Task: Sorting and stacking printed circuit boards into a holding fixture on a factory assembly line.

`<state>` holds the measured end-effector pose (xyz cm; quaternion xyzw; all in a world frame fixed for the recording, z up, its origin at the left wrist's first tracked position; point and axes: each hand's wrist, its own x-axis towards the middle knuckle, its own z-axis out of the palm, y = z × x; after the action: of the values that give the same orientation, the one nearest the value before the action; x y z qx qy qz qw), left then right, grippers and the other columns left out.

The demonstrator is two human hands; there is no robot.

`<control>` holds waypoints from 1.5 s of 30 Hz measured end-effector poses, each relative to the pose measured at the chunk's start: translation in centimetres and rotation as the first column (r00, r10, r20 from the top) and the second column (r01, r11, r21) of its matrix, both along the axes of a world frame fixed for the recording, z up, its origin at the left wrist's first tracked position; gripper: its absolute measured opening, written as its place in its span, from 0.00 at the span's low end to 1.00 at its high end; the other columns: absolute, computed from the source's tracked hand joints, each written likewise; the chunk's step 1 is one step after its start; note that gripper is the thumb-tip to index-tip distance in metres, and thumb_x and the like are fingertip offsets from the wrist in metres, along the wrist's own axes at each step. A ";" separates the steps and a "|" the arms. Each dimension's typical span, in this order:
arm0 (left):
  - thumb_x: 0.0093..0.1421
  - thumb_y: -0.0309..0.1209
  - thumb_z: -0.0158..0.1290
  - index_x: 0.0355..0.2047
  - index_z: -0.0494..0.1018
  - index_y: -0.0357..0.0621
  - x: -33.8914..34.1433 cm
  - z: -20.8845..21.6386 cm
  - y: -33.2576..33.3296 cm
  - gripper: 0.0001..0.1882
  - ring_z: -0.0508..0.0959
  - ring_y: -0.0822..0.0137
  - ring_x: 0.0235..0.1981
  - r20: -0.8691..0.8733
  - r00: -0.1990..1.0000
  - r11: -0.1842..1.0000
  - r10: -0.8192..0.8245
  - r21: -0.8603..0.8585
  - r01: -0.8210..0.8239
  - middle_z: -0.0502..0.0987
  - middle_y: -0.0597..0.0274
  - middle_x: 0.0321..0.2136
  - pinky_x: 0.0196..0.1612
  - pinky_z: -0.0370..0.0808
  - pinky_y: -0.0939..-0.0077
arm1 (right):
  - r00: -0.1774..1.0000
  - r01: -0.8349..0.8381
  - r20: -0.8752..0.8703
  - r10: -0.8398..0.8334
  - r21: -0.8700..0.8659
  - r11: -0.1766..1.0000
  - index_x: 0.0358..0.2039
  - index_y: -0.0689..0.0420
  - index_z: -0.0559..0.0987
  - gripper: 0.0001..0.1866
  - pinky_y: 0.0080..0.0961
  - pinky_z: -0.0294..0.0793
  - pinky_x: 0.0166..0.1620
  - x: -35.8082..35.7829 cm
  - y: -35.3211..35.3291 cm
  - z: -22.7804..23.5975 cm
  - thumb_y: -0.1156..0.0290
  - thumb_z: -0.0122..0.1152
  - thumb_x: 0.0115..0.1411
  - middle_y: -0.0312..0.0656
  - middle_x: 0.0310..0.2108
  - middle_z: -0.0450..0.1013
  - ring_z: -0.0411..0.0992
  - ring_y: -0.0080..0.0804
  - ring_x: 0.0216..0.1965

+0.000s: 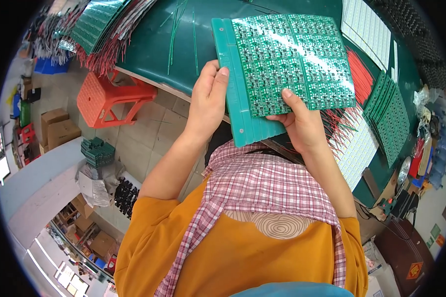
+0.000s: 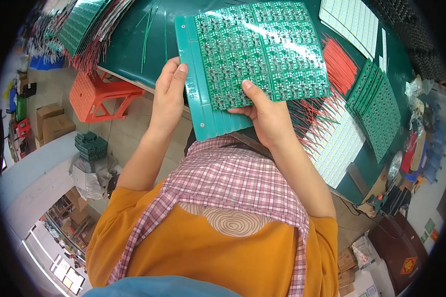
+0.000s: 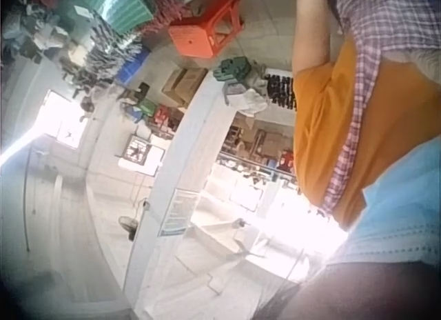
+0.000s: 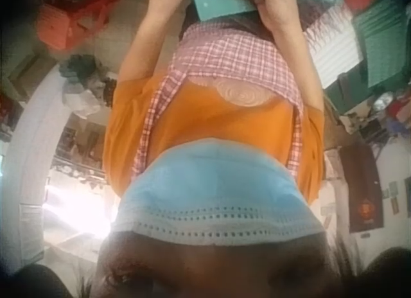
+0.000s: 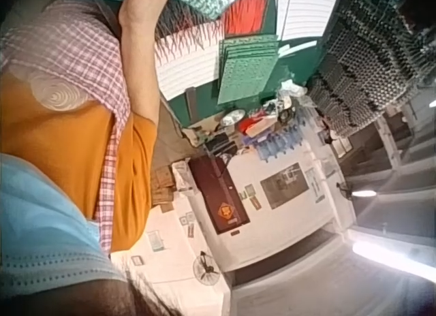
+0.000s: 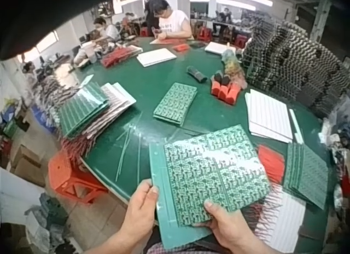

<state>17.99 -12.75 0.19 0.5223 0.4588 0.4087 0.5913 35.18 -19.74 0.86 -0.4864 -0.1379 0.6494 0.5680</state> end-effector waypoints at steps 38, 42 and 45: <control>0.62 0.32 0.47 0.43 0.70 0.38 -2.1 2.8 2.9 0.12 0.73 0.77 0.31 -0.014 0.986 0.985 0.166 0.042 -0.165 0.75 0.64 0.33 0.31 0.67 0.87 | 0.818 -0.052 0.575 -0.023 0.114 0.992 0.38 0.63 0.76 0.10 0.24 0.71 0.38 0.4 -0.2 2.8 0.71 0.59 0.57 0.37 0.35 0.73 0.70 0.23 0.34; 0.62 0.32 0.49 0.48 0.64 0.38 -1.8 1.0 0.9 0.17 0.72 0.77 0.33 -0.052 0.997 0.997 0.057 -0.044 -0.059 0.74 0.67 0.34 0.33 0.68 0.84 | 0.818 -0.091 0.575 0.021 0.093 0.991 0.34 0.63 0.76 0.08 0.23 0.73 0.31 -0.3 0.4 3.0 0.72 0.59 0.57 0.38 0.29 0.74 0.72 0.24 0.27; 0.62 0.31 0.49 0.50 0.62 0.36 -1.7 0.5 0.5 0.18 0.72 0.78 0.33 0.001 1.000 0.996 0.016 -0.085 -0.015 0.74 0.66 0.33 0.33 0.68 0.83 | 0.796 -0.097 0.601 0.073 0.007 0.995 0.34 0.63 0.77 0.09 0.25 0.72 0.33 -0.7 0.4 3.9 0.70 0.59 0.57 0.38 0.30 0.75 0.73 0.25 0.29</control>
<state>16.30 -12.26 0.65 0.4929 0.4793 0.3939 0.6100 34.50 -19.34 4.80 -0.6496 -0.3441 0.4843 0.4744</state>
